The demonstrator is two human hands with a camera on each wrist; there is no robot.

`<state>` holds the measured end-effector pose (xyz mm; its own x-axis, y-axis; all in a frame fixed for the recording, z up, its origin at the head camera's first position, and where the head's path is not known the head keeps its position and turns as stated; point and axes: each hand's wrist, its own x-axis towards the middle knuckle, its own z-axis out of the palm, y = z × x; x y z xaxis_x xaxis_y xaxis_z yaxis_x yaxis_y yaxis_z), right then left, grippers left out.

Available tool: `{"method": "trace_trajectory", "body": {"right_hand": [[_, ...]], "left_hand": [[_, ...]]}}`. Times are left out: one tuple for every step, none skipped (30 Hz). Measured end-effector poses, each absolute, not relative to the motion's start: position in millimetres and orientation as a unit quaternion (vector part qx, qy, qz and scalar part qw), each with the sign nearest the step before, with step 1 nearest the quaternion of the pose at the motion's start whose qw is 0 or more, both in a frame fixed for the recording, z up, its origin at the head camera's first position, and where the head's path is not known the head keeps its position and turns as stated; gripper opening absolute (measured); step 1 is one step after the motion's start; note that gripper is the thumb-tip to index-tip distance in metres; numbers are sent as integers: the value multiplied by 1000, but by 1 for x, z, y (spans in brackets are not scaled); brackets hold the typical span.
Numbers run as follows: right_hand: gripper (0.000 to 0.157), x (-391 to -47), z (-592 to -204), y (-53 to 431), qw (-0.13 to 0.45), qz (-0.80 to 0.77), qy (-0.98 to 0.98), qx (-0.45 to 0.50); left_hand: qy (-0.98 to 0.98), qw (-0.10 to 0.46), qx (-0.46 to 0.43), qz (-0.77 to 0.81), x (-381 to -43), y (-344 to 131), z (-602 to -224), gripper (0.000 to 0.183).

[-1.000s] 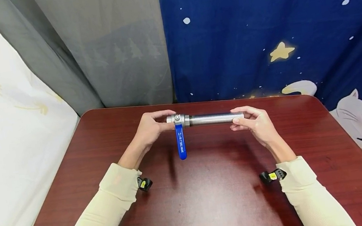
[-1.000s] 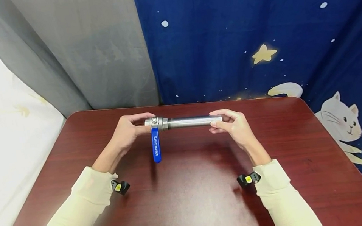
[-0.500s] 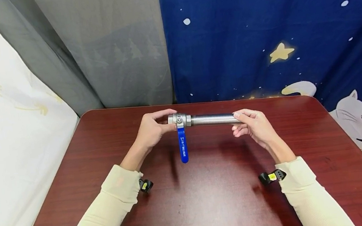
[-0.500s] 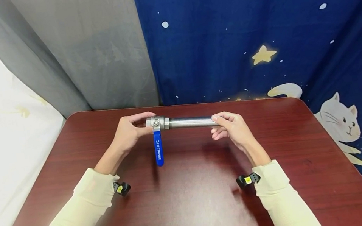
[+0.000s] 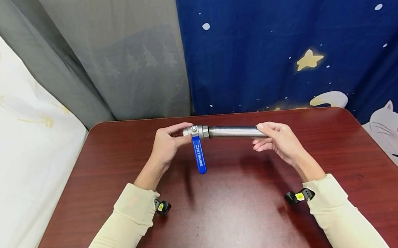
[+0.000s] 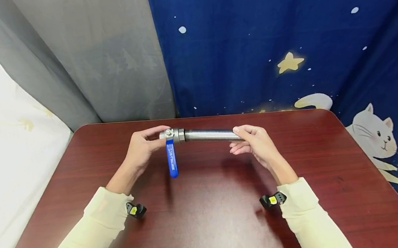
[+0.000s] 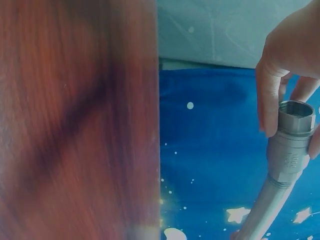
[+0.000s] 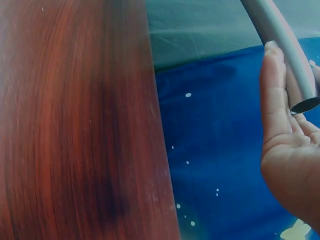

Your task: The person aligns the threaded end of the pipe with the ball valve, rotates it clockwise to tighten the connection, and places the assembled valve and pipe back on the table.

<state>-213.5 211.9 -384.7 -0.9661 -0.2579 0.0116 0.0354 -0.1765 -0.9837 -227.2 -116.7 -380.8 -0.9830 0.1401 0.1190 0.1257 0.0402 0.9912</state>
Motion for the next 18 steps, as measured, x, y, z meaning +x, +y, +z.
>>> {"method": "trace_trajectory", "body": {"right_hand": [[12,-213,-385,212,95,-765,629,-94],[10,-213,-386,212,91,-768,626,-101],[9,-213,-386,212,87,-770,622,-108],[9,-213,-387,212,83,-771,621,-116],[10,-214,-387,212,80,-770,620,-124],[10,-214,-387,212,78,-770,620,-130],[11,-215,-387,212,76,-770,619,-136],[11,-215,-387,211,75,-769,619,-138],[12,-216,-387,211,75,-770,618,-138],[11,-216,-387,211,75,-769,620,-136],[11,-216,-386,210,76,-769,621,-130],[10,-216,-386,210,77,-768,624,-122],[9,-216,-385,209,78,-767,627,-114],[10,-216,-385,209,81,-764,631,-105],[11,-217,-384,208,85,-761,635,-97],[14,-217,-384,208,90,-758,640,-88],[17,-217,-383,207,94,-755,644,-81],[20,-218,-383,207,97,-751,648,-75]], "left_hand": [[722,5,94,686,-227,-117,-381,37],[723,6,97,684,-227,-116,-380,37],[725,8,99,681,-227,-116,-380,37],[728,8,102,678,-227,-116,-380,38],[729,7,102,676,-226,-116,-380,38],[732,6,100,674,-226,-117,-380,38],[734,5,98,672,-226,-117,-381,37],[735,5,96,671,-226,-117,-381,37],[736,3,94,670,-226,-117,-381,37],[737,1,94,669,-225,-117,-380,37],[738,0,95,668,-225,-117,-380,37],[736,0,95,670,-225,-117,-380,37],[735,-1,96,671,-225,-117,-380,37],[733,-2,98,673,-225,-117,-380,37],[732,-3,99,674,-225,-117,-380,37],[731,-3,101,675,-226,-116,-380,37],[729,-4,101,677,-226,-116,-381,37],[728,-5,102,677,-226,-116,-381,37]]}}
